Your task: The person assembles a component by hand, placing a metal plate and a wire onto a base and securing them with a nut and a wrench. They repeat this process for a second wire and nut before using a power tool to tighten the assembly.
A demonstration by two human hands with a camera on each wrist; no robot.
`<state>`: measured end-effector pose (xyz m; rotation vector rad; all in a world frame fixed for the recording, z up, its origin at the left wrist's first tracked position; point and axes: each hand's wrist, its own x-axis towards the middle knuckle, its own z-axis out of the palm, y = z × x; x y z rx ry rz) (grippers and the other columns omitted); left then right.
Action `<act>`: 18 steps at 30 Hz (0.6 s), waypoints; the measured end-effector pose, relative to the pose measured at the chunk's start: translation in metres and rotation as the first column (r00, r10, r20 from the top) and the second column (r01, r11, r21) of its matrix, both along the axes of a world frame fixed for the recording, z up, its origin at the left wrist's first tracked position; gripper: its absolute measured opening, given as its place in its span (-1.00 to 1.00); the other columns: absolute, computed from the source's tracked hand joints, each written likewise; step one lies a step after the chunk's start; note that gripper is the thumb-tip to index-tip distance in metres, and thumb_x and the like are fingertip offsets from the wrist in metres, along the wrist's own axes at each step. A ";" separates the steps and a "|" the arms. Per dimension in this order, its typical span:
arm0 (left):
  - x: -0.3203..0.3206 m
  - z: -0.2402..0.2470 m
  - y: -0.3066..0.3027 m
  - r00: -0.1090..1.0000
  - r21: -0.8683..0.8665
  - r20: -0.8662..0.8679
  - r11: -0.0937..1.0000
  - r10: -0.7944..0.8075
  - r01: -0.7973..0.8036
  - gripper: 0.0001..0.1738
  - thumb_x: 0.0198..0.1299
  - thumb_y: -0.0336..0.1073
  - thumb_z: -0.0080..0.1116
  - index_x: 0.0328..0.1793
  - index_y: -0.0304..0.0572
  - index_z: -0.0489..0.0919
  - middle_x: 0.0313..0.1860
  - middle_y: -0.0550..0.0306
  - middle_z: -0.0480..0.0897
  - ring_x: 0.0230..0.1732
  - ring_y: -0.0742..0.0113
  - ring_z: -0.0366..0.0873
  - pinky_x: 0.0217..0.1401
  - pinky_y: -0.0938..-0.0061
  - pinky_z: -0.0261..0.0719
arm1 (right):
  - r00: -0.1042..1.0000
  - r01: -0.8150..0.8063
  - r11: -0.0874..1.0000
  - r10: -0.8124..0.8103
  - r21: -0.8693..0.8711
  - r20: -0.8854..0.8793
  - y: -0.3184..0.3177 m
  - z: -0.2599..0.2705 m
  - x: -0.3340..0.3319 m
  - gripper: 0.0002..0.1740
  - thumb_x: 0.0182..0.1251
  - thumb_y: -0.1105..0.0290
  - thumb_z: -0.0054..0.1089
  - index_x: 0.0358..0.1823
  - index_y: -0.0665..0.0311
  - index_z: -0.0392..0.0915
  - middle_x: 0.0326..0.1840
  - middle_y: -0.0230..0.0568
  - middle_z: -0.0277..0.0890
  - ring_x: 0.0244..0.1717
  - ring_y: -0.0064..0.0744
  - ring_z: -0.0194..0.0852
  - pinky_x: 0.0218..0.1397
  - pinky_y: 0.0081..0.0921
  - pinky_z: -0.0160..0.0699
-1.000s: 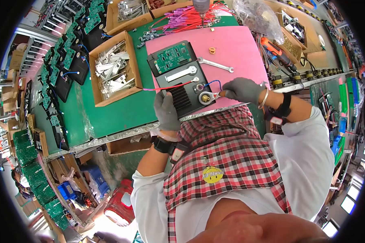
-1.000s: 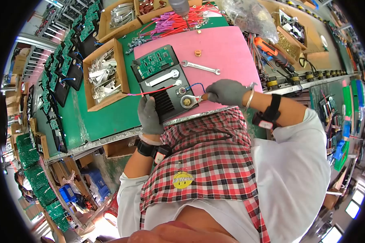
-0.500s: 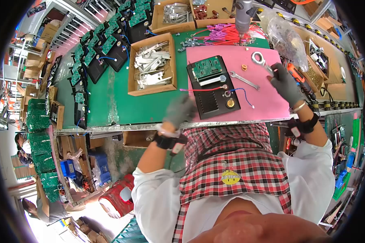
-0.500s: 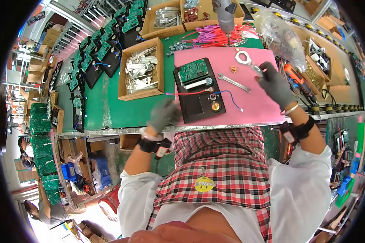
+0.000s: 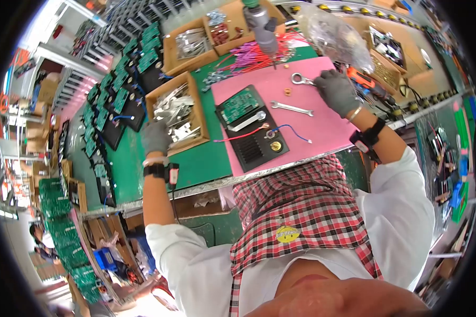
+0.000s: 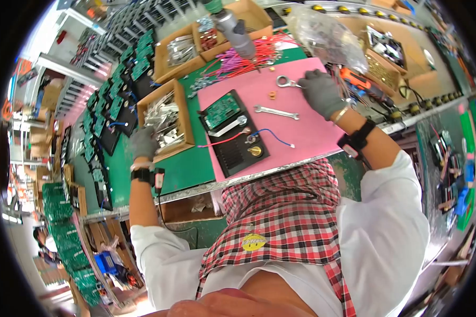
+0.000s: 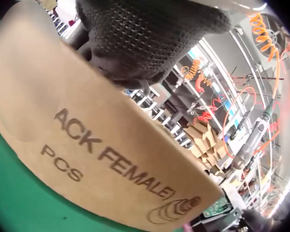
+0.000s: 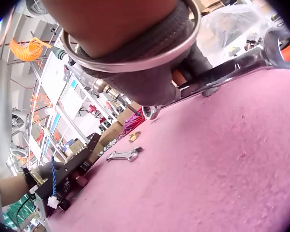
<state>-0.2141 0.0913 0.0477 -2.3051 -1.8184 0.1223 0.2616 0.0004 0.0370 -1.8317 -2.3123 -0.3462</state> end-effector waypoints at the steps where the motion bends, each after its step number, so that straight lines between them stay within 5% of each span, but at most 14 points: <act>1: -0.007 0.002 0.001 1.000 0.091 -0.004 0.996 -0.010 0.011 -0.83 -0.02 -0.34 0.05 -0.27 -0.01 0.58 -0.30 0.04 0.60 -0.20 0.02 0.51 -0.12 0.24 0.46 | 0.988 -0.057 0.995 0.045 -0.079 -0.146 0.005 -0.002 -0.003 -0.85 0.07 0.36 0.08 -0.30 0.10 0.53 -0.30 -0.26 0.44 -0.19 -0.20 0.45 -0.20 -0.21 0.47; 2: -0.010 0.004 0.000 1.000 0.181 -0.010 0.983 -0.016 0.017 -0.84 -0.01 -0.35 0.05 -0.25 -0.03 0.56 -0.31 0.03 0.59 -0.22 0.01 0.51 -0.15 0.24 0.47 | 0.952 -0.127 0.981 0.079 -0.146 -0.295 0.010 -0.008 -0.007 -0.85 0.07 0.33 0.10 -0.30 0.09 0.54 -0.29 -0.27 0.44 -0.19 -0.21 0.45 -0.19 -0.20 0.47; 5: -0.001 0.029 -0.020 0.950 0.345 0.305 0.922 0.066 -0.175 -0.89 0.12 -0.33 0.00 -0.26 -0.14 0.50 -0.36 0.09 0.58 -0.32 0.14 0.53 -0.30 0.36 0.51 | 0.942 -0.082 0.969 -0.001 -0.233 -0.336 0.027 -0.023 -0.032 -0.82 0.08 0.27 0.12 -0.28 0.09 0.55 -0.27 -0.27 0.45 -0.19 -0.19 0.48 -0.20 -0.23 0.49; 6: 0.004 0.032 -0.028 0.755 0.163 0.656 0.978 -0.007 -0.133 -0.89 0.16 -0.32 -0.01 -0.25 -0.16 0.48 -0.38 0.12 0.57 -0.35 0.21 0.52 -0.33 0.41 0.51 | 0.940 -0.057 0.965 -0.035 -0.254 -0.341 0.031 -0.023 -0.041 -0.82 0.08 0.26 0.12 -0.28 0.09 0.55 -0.26 -0.27 0.45 -0.20 -0.19 0.48 -0.20 -0.23 0.49; 8: 0.027 0.033 -0.055 0.038 -0.091 0.995 0.986 0.087 0.143 -0.86 0.23 -0.31 -0.04 -0.24 -0.22 0.45 -0.42 0.18 0.53 -0.43 0.36 0.50 -0.40 0.51 0.49 | 0.945 -0.051 0.962 -0.040 -0.267 -0.326 0.034 -0.030 -0.046 -0.82 0.08 0.25 0.12 -0.29 0.10 0.55 -0.26 -0.26 0.45 -0.20 -0.18 0.48 -0.20 -0.24 0.50; 9: 0.044 0.038 -0.075 -0.011 -0.235 0.970 0.945 0.244 0.229 -0.84 0.23 -0.30 -0.05 -0.21 -0.24 0.44 -0.43 0.18 0.50 -0.48 0.39 0.47 -0.41 0.54 0.49 | 0.951 -0.071 0.964 -0.012 -0.257 -0.309 0.038 -0.037 -0.045 -0.82 0.09 0.24 0.11 -0.29 0.10 0.55 -0.26 -0.26 0.45 -0.20 -0.18 0.49 -0.21 -0.24 0.50; 13: 0.106 0.019 -0.130 0.007 -0.548 0.788 0.697 0.615 0.463 -0.81 0.22 -0.30 -0.07 -0.20 -0.29 0.42 -0.51 0.20 0.41 -0.61 0.46 0.34 -0.49 0.60 0.40 | 0.968 -0.073 0.971 0.014 -0.228 -0.250 0.035 -0.046 -0.048 -0.82 0.10 0.23 0.09 -0.32 0.11 0.54 -0.26 -0.25 0.45 -0.19 -0.20 0.48 -0.23 -0.25 0.51; 18: 0.136 0.014 -0.141 0.198 -0.683 0.703 0.571 0.683 0.455 -0.76 0.20 -0.23 -0.04 -0.29 -0.29 0.46 -0.62 0.26 0.37 -0.70 0.56 0.26 -0.68 0.67 0.23 | 0.977 -0.070 0.974 0.024 -0.215 -0.211 0.031 -0.036 -0.054 -0.82 0.13 0.20 0.07 -0.38 0.10 0.55 -0.26 -0.27 0.46 -0.20 -0.21 0.47 -0.25 -0.24 0.50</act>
